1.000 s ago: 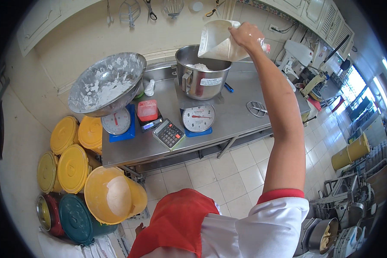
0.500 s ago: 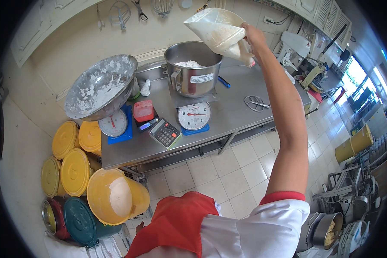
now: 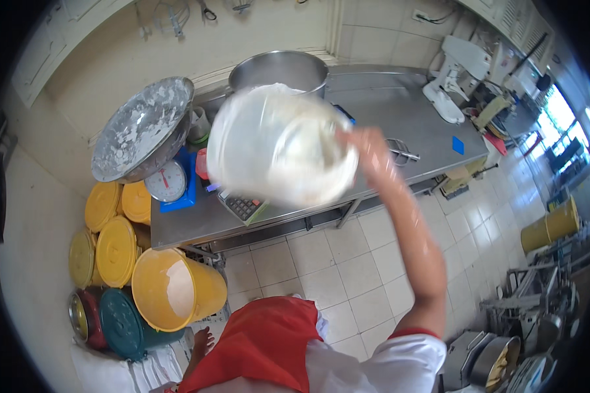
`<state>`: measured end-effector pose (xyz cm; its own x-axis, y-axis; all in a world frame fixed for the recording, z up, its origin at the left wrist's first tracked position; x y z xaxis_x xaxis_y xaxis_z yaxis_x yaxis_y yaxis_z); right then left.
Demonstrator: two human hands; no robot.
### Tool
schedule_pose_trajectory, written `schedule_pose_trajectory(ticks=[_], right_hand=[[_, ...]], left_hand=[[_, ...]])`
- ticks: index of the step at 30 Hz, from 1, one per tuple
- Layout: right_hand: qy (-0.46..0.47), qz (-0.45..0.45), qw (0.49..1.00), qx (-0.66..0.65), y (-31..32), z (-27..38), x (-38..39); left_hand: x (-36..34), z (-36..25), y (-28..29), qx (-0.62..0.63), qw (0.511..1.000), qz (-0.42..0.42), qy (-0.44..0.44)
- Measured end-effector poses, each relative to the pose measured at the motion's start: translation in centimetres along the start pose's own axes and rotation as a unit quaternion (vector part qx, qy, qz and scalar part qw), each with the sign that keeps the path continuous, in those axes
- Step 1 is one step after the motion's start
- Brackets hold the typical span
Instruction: The person adds flour from a large bucket into a metal bowl, then pours oil from a pitcher and water from a tap into the bowl by hand.
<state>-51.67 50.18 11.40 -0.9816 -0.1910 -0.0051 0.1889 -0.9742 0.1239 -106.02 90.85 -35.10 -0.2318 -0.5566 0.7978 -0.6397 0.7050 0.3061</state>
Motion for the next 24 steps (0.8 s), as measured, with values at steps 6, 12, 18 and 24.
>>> schedule_pose_trajectory(ticks=[6, 12, 18, 24], right_hand=[[-0.207, 0.238, 0.943, 0.107, -9.6, -13.5, 8.0], [-0.176, 0.333, 0.906, 0.193, -26.9, -28.2, 13.9], [-0.111, 0.497, 0.843, 0.172, -38.6, -23.0, 17.7], [0.094, 0.428, 0.894, 0.098, -44.9, -24.2, 18.4]], left_hand=[[3.4, 0.1, 1.3, -0.096, 0.991, -0.015, -0.091], [8.6, 0.4, 3.0, -0.099, 0.974, -0.121, -0.163], [10.9, 8.6, 3.0, -0.014, 0.984, -0.165, -0.060], [9.9, 15.2, 5.4, 0.042, 0.988, -0.136, 0.057]])
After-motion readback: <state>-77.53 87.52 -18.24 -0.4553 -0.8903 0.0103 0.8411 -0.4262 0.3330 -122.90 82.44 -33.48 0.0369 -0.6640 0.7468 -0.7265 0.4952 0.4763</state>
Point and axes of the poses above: each hand's wrist, its own x-axis away from the middle knuckle, its own y-axis out of the back of the hand, z = x × y, the point moved 1 cm from there along -x, towards the middle knuckle, and after that the axes turned 12 degrees about -y, right-handed, at the moved point
